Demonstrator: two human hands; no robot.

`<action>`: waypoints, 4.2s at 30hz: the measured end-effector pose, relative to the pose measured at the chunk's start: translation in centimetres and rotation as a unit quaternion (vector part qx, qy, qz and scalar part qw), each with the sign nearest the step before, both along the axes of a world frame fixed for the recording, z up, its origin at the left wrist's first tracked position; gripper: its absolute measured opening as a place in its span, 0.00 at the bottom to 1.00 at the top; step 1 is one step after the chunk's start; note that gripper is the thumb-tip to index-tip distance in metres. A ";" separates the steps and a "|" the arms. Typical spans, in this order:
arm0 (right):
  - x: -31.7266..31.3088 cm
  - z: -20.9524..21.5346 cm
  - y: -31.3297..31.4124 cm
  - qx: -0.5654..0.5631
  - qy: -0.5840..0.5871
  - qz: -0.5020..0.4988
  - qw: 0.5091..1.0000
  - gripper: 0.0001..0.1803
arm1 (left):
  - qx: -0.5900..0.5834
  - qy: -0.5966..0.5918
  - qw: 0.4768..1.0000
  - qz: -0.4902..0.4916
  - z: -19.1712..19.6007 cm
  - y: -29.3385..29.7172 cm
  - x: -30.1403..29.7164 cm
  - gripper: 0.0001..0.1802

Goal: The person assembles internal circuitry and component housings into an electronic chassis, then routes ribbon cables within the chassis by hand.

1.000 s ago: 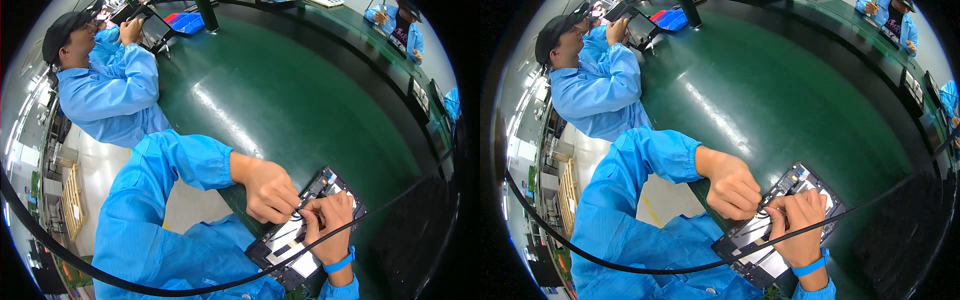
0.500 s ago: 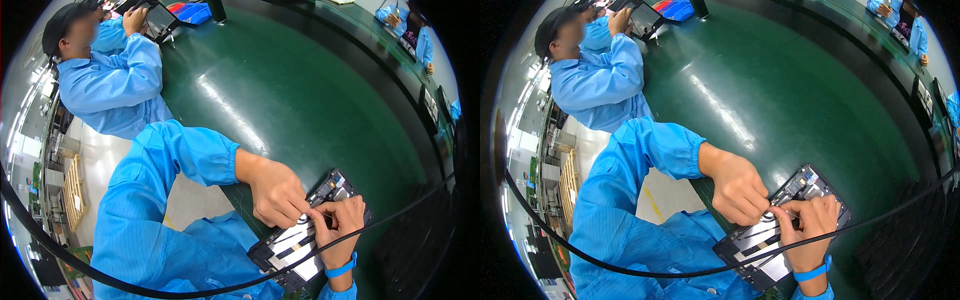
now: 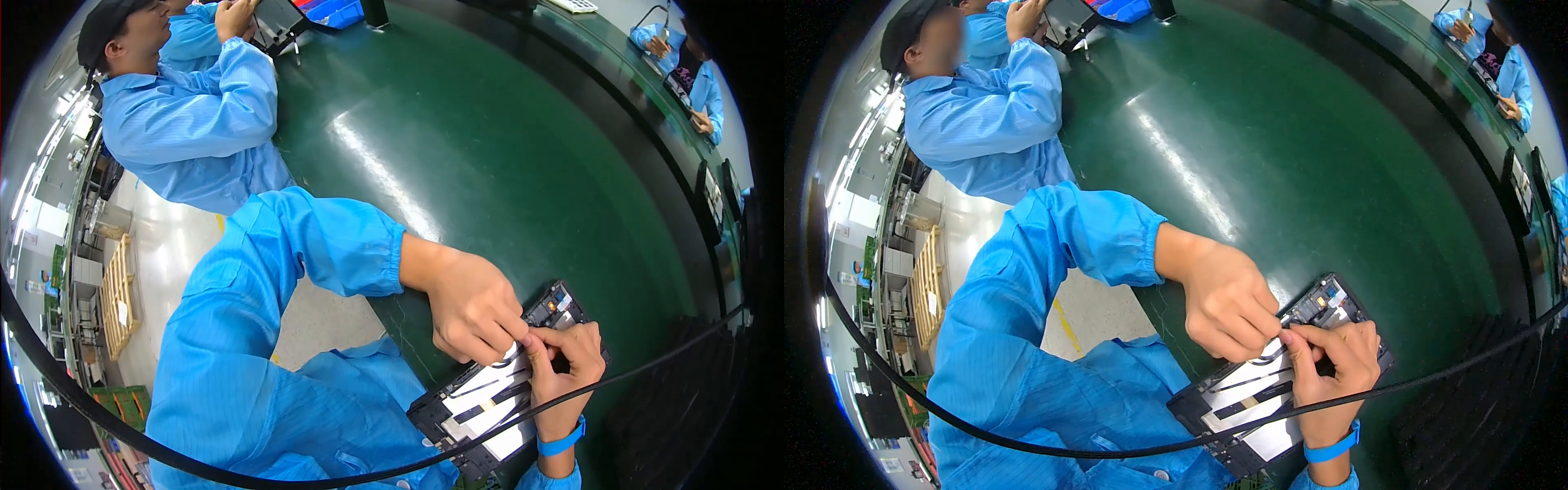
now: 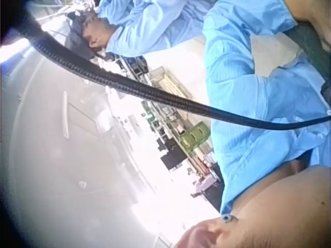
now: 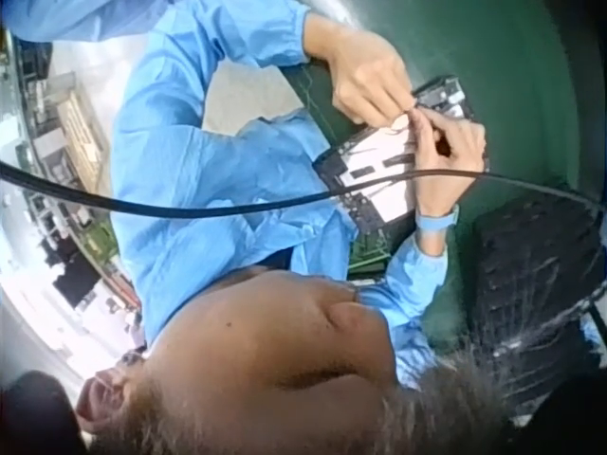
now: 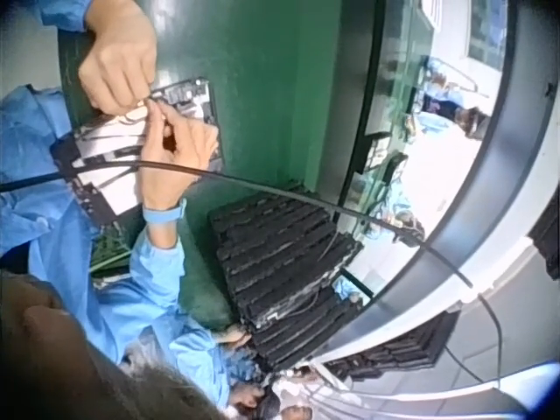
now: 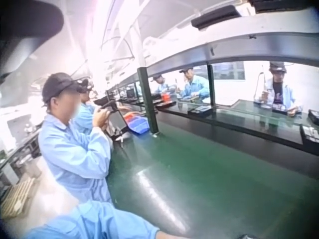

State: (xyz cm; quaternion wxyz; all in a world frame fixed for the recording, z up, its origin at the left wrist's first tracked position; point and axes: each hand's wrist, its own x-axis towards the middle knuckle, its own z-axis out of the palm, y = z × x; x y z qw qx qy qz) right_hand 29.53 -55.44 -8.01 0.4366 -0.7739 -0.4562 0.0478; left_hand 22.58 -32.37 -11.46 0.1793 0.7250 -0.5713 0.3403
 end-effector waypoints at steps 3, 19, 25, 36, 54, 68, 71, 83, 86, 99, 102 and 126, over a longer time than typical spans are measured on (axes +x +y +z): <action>0.8 0.2 -0.1 0.002 0.038 0.018 0.999 0.08 | -0.011 -0.002 1.000 0.002 -0.1 -0.1 0.7 0.14; 3.3 0.9 -0.3 0.010 0.326 0.046 0.944 0.10 | -0.019 0.010 0.999 -0.026 0.0 0.1 2.3 0.16; 3.2 0.2 0.7 0.014 0.201 0.023 0.979 0.10 | -0.041 0.018 0.998 -0.045 -0.2 0.7 3.3 0.17; 2.3 0.0 1.3 0.027 0.164 -0.008 0.986 0.08 | -0.034 0.022 0.999 -0.006 0.0 2.0 3.6 0.13; 2.4 -0.5 1.3 0.030 0.186 -0.031 0.982 0.13 | -0.034 0.063 0.997 0.027 0.3 2.0 3.5 0.09; 2.0 -0.9 1.6 0.151 0.163 -0.046 0.974 0.11 | -0.059 0.022 0.998 -0.022 0.0 -1.3 -1.4 0.13; 1.9 -1.0 -0.1 0.225 0.112 -0.058 0.966 0.10 | 0.039 0.172 0.959 -0.221 0.0 -6.3 -6.1 0.15; -1.8 10.6 -16.7 -0.057 -0.427 -0.354 0.830 0.15 | 0.045 0.177 0.981 -0.059 0.5 -2.5 5.0 0.13; -0.7 13.2 -18.4 -0.180 -0.429 -0.430 0.774 0.29 | 0.042 0.110 0.991 0.071 0.3 0.3 10.1 0.13; 1.5 13.0 -21.5 -0.216 -0.527 -0.446 0.690 0.35 | -0.065 0.105 0.952 0.281 -1.3 1.8 14.8 0.19; 2.9 12.5 -22.3 -0.264 -0.512 -0.446 0.685 0.45 | -0.092 0.114 0.960 0.237 -1.7 0.0 11.3 0.12; -11.1 4.8 -5.7 -0.161 -0.264 0.035 0.950 0.14 | -0.152 0.342 0.891 0.255 0.0 -3.0 5.7 0.22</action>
